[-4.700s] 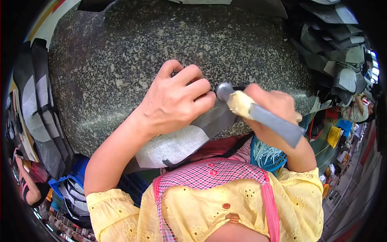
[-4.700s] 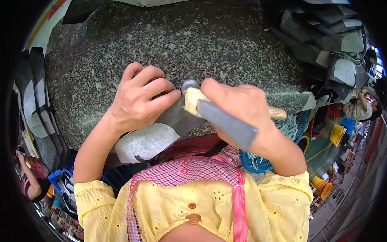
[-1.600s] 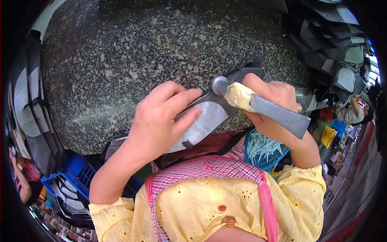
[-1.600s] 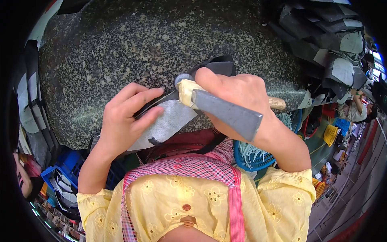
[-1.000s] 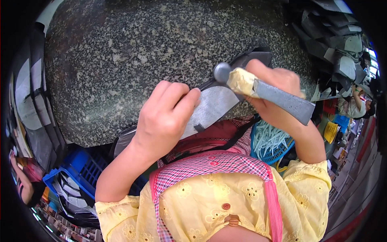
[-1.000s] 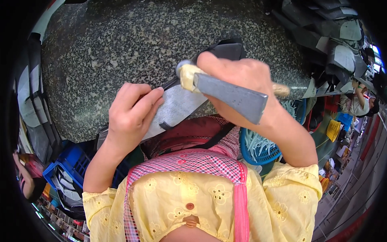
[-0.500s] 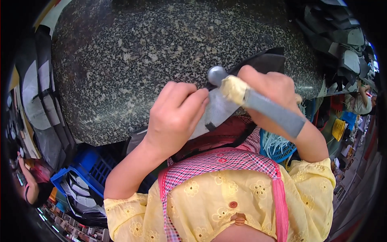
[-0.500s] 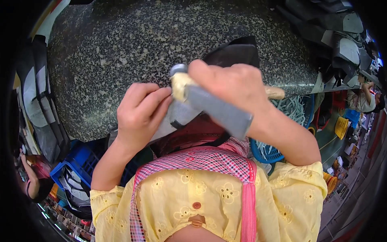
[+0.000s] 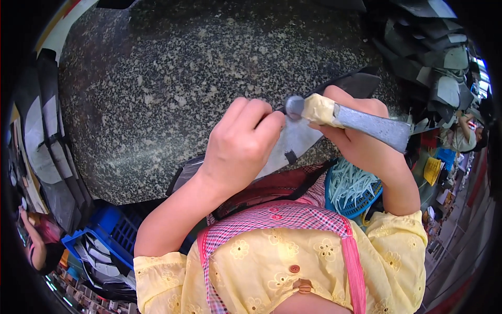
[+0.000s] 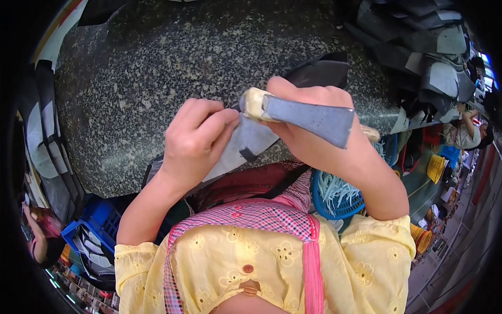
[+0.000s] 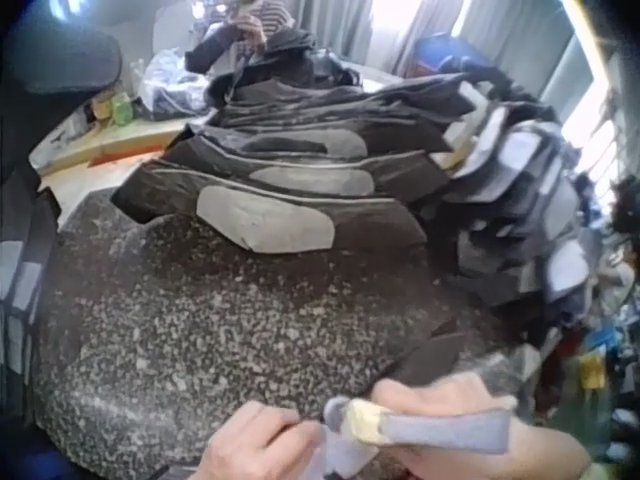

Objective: The person is hammering and assembling various shoe components on a workbench in a factory.

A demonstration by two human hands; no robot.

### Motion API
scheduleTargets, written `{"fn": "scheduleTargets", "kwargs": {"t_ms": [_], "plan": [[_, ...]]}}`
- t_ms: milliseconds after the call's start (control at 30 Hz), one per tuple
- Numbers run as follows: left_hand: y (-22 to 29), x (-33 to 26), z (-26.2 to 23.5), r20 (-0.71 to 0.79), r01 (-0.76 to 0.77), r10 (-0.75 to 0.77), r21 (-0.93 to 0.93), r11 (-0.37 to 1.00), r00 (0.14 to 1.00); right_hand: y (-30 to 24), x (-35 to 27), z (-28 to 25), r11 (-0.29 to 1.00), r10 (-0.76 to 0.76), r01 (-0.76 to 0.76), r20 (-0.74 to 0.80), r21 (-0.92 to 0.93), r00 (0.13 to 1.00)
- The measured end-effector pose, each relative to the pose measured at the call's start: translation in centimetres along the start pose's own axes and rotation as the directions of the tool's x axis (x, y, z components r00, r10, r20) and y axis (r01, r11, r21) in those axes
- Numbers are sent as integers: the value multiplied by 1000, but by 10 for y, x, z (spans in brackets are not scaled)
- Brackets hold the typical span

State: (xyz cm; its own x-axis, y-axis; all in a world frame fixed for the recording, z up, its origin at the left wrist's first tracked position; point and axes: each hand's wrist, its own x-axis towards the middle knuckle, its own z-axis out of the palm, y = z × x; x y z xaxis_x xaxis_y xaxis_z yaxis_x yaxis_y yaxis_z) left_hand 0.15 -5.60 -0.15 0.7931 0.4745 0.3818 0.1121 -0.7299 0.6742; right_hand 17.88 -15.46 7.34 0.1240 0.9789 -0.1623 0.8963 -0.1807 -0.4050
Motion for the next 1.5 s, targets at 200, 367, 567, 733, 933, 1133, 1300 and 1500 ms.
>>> {"fn": "scheduleTargets", "kwargs": {"t_ms": [200,367,567,733,933,1133,1300,1500], "plan": [[0,-9,-14,77,100,-97,-38,994,992,12,2,0,995,-94,93,-31,-40,995],[-1,-14,-14,82,-128,113,194,973,990,1,5,0,976,-187,181,-50,-118,981],[-6,-25,-26,57,-72,62,202,977,996,1,10,5,956,-257,240,-91,-166,962],[5,-30,-30,89,-115,89,357,927,992,-17,4,12,943,-334,329,-153,-60,930],[-3,-41,-34,42,-5,-3,203,979,999,-21,8,5,939,-301,282,-68,-197,951],[-10,-46,-33,21,-55,52,195,979,998,-38,2,21,954,-269,266,-2,-135,963],[-7,-50,-41,57,-60,50,184,981,997,-39,11,8,946,-297,277,-107,-170,949],[-10,-56,-44,79,-53,49,52,997,996,-51,4,22,961,-240,253,116,-109,964]]}}
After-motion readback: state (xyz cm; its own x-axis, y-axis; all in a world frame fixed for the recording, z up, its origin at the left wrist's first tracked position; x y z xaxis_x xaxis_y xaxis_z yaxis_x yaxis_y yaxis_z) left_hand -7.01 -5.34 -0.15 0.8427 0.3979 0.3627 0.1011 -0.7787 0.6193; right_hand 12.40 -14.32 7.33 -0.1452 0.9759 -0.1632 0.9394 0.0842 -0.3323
